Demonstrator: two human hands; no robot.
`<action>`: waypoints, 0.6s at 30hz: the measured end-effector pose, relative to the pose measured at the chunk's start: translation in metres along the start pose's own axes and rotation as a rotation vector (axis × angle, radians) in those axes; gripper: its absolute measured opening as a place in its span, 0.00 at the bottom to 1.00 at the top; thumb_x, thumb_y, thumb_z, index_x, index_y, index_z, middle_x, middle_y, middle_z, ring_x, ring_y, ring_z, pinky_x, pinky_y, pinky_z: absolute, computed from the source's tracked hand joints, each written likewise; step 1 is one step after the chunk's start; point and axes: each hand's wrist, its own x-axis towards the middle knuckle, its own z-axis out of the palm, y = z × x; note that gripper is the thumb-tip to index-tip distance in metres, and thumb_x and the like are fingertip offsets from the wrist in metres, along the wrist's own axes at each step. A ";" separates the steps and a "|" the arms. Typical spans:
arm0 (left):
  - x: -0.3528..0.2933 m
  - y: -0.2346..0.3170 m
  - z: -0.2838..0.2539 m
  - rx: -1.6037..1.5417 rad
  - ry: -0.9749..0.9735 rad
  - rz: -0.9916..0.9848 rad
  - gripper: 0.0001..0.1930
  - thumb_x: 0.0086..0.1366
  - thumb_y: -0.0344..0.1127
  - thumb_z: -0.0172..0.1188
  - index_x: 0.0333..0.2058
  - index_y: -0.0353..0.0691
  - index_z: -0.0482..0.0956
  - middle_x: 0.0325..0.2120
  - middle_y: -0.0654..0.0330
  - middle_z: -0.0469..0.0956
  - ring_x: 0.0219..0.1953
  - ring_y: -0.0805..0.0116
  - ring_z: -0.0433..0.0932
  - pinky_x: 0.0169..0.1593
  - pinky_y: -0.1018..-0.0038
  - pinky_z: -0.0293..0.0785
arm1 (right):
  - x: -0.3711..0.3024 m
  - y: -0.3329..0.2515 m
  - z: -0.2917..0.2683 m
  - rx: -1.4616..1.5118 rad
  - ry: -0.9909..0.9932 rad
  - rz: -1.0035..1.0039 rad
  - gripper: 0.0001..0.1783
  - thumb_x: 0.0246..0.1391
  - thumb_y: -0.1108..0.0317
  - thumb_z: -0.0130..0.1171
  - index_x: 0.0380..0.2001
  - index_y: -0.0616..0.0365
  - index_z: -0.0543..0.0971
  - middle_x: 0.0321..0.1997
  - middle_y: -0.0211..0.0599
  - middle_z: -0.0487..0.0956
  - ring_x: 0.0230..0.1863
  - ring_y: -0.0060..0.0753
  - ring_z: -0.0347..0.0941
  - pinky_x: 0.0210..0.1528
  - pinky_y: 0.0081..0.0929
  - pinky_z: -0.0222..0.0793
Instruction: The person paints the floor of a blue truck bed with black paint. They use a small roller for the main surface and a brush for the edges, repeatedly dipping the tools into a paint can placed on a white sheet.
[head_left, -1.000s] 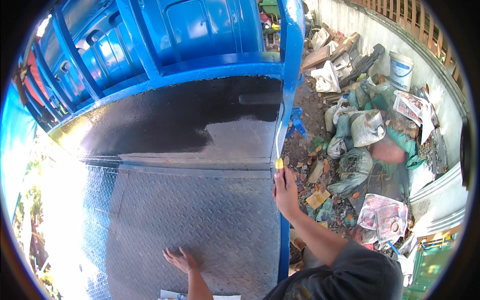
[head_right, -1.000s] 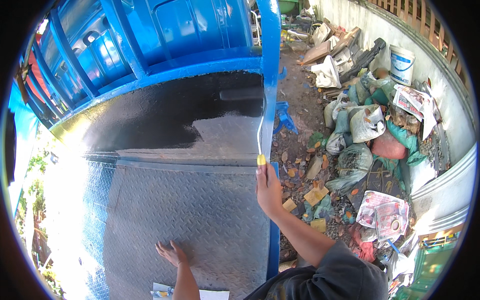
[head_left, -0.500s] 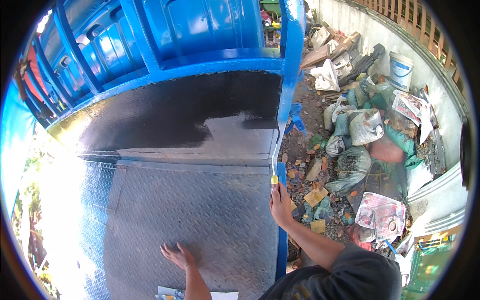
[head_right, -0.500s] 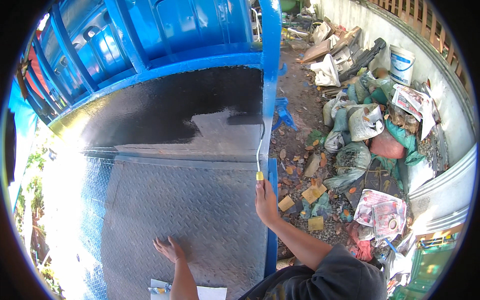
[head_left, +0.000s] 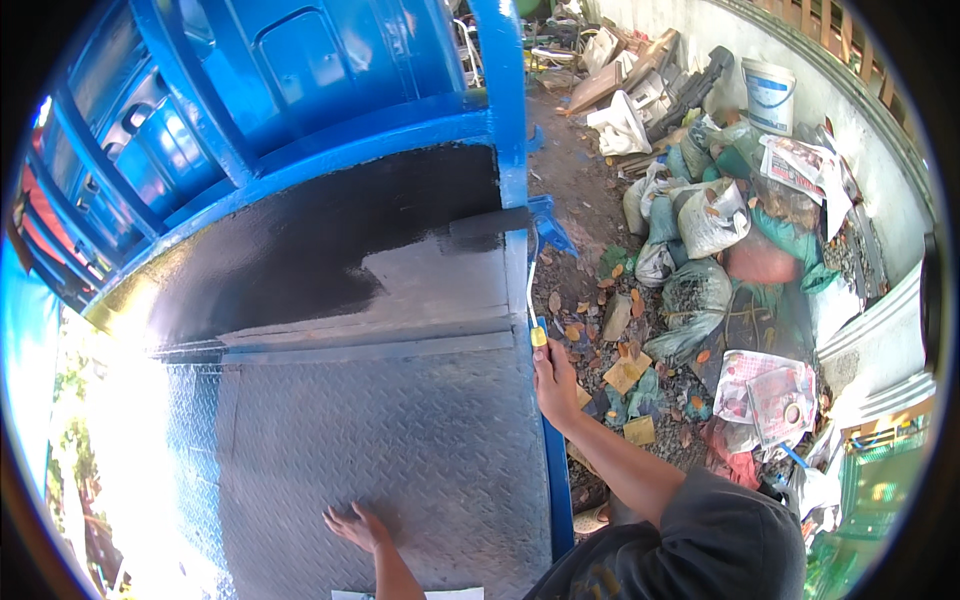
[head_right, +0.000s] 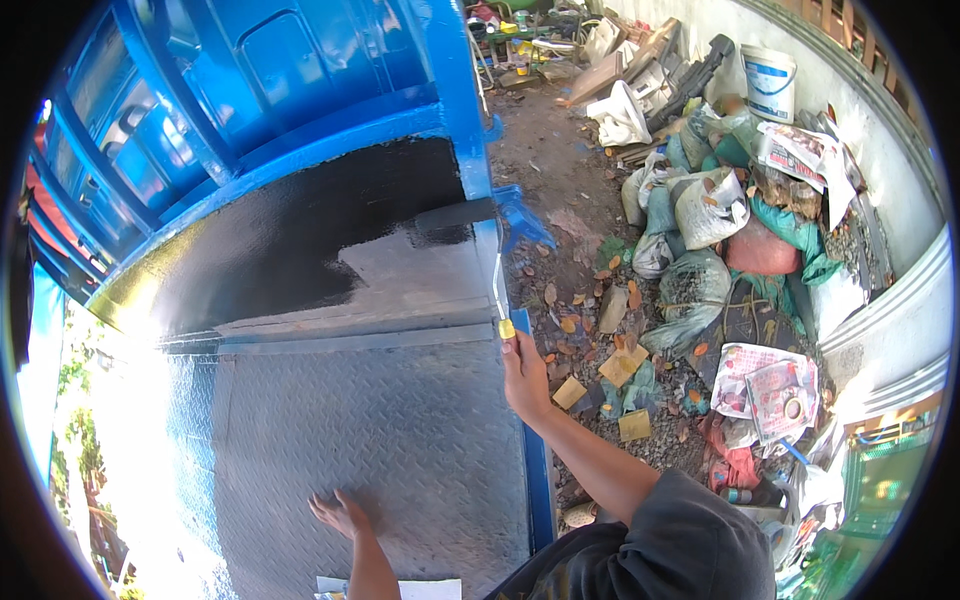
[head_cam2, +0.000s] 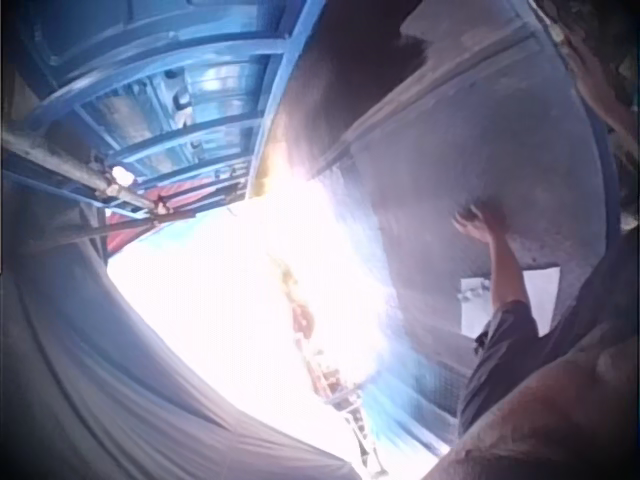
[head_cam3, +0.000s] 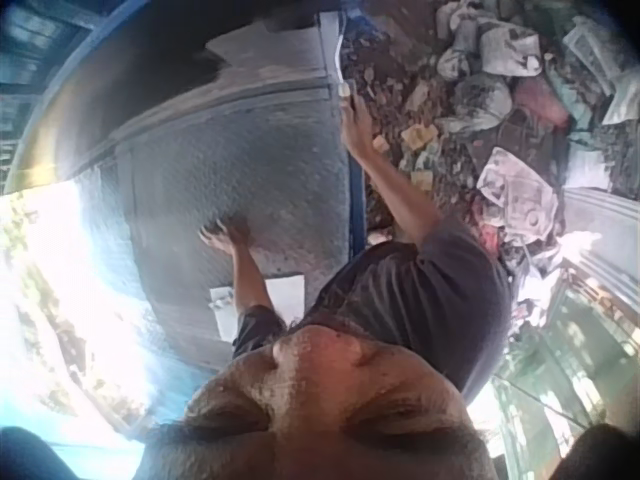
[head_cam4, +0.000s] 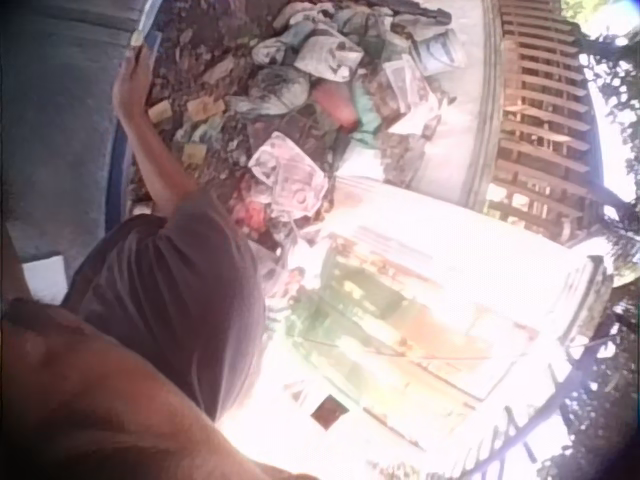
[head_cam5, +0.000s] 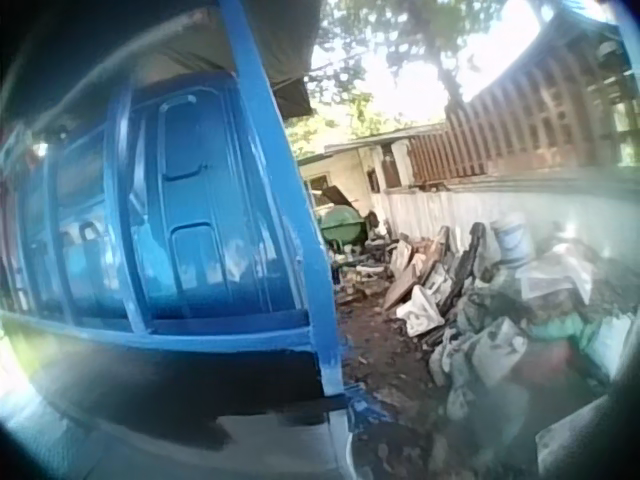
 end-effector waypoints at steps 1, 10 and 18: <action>0.002 -0.004 0.003 0.000 0.019 0.018 0.37 0.75 0.50 0.57 0.74 0.41 0.57 0.76 0.45 0.51 0.79 0.43 0.48 0.77 0.47 0.54 | 0.001 0.003 0.001 0.005 0.001 0.026 0.19 0.78 0.59 0.48 0.58 0.64 0.72 0.35 0.28 0.71 0.34 0.20 0.65 0.40 0.25 0.65; 0.003 -0.010 0.010 -0.005 0.039 0.026 0.37 0.74 0.51 0.57 0.74 0.40 0.58 0.76 0.43 0.52 0.78 0.42 0.49 0.77 0.47 0.54 | 0.015 -0.037 0.011 0.042 0.005 -0.047 0.19 0.79 0.59 0.48 0.59 0.62 0.72 0.32 0.26 0.70 0.31 0.18 0.64 0.36 0.24 0.64; 0.004 -0.015 0.012 -0.002 0.052 0.025 0.37 0.74 0.52 0.58 0.74 0.39 0.59 0.76 0.43 0.52 0.78 0.43 0.50 0.77 0.48 0.54 | 0.022 -0.077 0.015 0.095 0.014 -0.079 0.19 0.79 0.59 0.47 0.62 0.61 0.72 0.33 0.22 0.68 0.26 0.12 0.63 0.27 0.18 0.62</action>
